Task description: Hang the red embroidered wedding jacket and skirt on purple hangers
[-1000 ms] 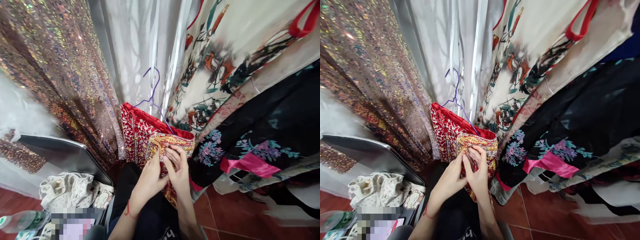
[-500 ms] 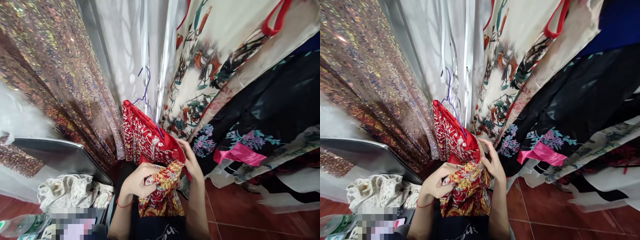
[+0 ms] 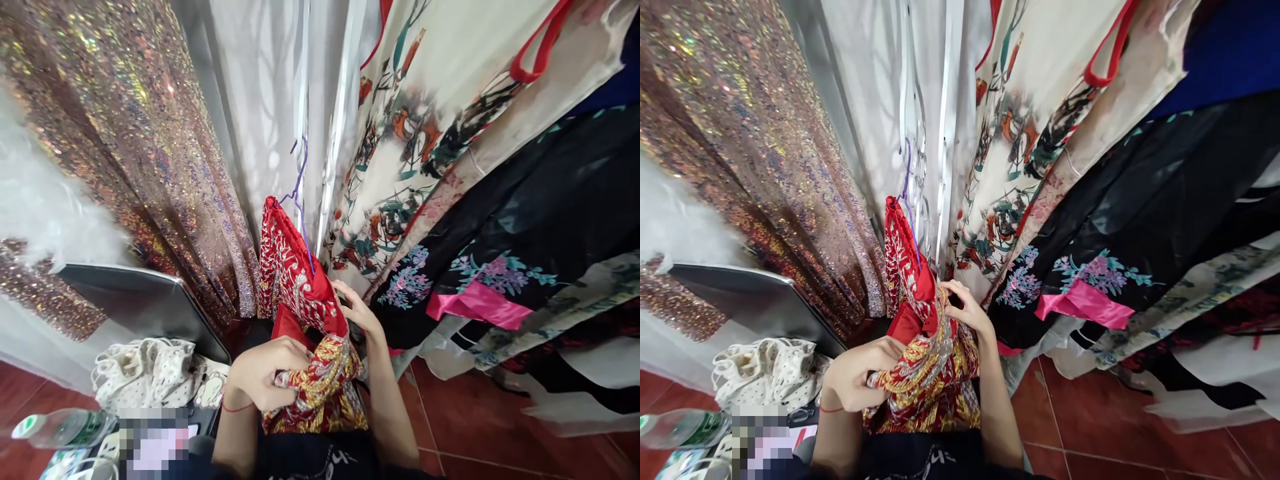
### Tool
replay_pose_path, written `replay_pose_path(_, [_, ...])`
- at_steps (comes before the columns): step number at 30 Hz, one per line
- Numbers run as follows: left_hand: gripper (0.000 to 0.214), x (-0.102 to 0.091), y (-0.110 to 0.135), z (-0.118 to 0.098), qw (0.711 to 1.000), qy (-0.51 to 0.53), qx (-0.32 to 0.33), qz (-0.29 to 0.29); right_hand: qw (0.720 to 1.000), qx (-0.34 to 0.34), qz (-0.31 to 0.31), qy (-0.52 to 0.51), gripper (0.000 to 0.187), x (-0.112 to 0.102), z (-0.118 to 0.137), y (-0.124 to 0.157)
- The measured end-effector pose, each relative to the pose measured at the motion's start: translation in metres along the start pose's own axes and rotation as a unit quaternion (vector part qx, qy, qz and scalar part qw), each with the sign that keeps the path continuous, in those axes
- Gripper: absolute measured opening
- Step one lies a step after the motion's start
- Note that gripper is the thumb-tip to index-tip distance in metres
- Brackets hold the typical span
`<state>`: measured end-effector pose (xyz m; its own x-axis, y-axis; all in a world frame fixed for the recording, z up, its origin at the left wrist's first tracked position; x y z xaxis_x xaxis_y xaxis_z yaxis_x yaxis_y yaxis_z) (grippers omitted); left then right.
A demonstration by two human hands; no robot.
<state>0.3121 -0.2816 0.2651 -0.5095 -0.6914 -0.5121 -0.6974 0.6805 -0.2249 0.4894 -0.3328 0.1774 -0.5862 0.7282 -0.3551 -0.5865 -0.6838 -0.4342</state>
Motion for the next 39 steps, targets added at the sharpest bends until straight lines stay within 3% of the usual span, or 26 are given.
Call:
replay_pose_path(4, [0.03, -0.012, 0.022, 0.012, 0.997, -0.046, -0.041, -0.057, 0.998, 0.014, -0.053, 0.005, 0.045, -0.019, 0.001, 0.015])
replay_pose_path(7, [0.012, -0.042, 0.05, 0.04, 0.966, -0.123, -0.159, -0.163, 0.985, 0.021, -0.167, -0.02, 0.042, -0.056, 0.013, 0.038])
replay_pose_path(9, [0.006, -0.065, 0.07, 0.055, 0.926, -0.17, -0.24, -0.236, 0.975, 0.016, -0.222, -0.021, 0.042, -0.076, 0.035, 0.053])
replay_pose_path(12, [0.026, -0.094, 0.086, 0.059, 0.877, -0.223, -0.285, -0.317, 0.966, -0.015, -0.245, 0.079, 0.04, -0.086, 0.095, 0.068])
replay_pose_path(15, [0.026, -0.115, 0.088, 0.048, 0.84, -0.275, -0.28, -0.374, 0.943, -0.076, -0.249, 0.205, 0.042, -0.077, 0.164, 0.079])
replay_pose_path(17, [0.023, -0.128, 0.089, 0.034, 0.814, -0.308, -0.255, -0.422, 0.937, -0.106, -0.229, 0.241, 0.04, -0.064, 0.196, 0.083])
replay_pose_path(21, [0.023, -0.149, 0.097, -0.009, 0.754, -0.369, -0.167, -0.517, 0.956, -0.09, -0.123, 0.249, 0.027, -0.03, 0.211, 0.081])
replay_pose_path(23, [0.025, -0.158, 0.101, -0.022, 0.745, -0.374, -0.148, -0.532, 0.967, -0.098, -0.07, 0.223, 0.02, -0.014, 0.207, 0.078])
replay_pose_path(26, [0.024, -0.173, 0.102, -0.029, 0.763, -0.348, -0.151, -0.523, 0.982, -0.126, -0.03, 0.138, 0.015, 0.001, 0.195, 0.07])
replay_pose_path(29, [0.015, -0.182, 0.09, -0.033, 0.828, -0.288, -0.126, -0.464, 0.989, -0.142, 0.034, 0.011, 0.011, 0.012, 0.182, 0.054])
replay_pose_path(31, [0.017, -0.176, 0.069, -0.039, 0.894, -0.235, -0.097, -0.37, 0.985, -0.158, 0.059, -0.03, 0.009, 0.016, 0.181, 0.037])
replay_pose_path(34, [0.032, -0.147, 0.03, -0.049, 0.965, -0.171, -0.089, -0.18, 0.991, -0.132, 0.012, 0.015, 0.007, 0.015, 0.171, 0.001])
replay_pose_path(36, [0.036, -0.13, 0.008, -0.055, 0.977, -0.159, -0.096, -0.104, 0.995, -0.101, -0.023, 0.011, 0.013, 0.018, 0.157, -0.02])
replay_pose_path(39, [0.032, -0.128, -0.014, -0.066, 0.971, -0.188, -0.07, -0.133, 0.99, -0.106, -0.023, -0.084, 0.028, 0.03, 0.134, -0.037])
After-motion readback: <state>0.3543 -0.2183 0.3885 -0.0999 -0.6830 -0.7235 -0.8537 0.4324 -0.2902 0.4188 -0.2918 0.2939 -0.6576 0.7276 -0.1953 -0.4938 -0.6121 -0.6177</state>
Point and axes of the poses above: each hand's wrist, its own y-axis away from the middle knuckle, its own x-axis out of the palm, z = x × y, the point moved 10 cm from there along -y, towards the middle knuckle, and after that the axes turned 1 degree about z, right-handed, at the moved point
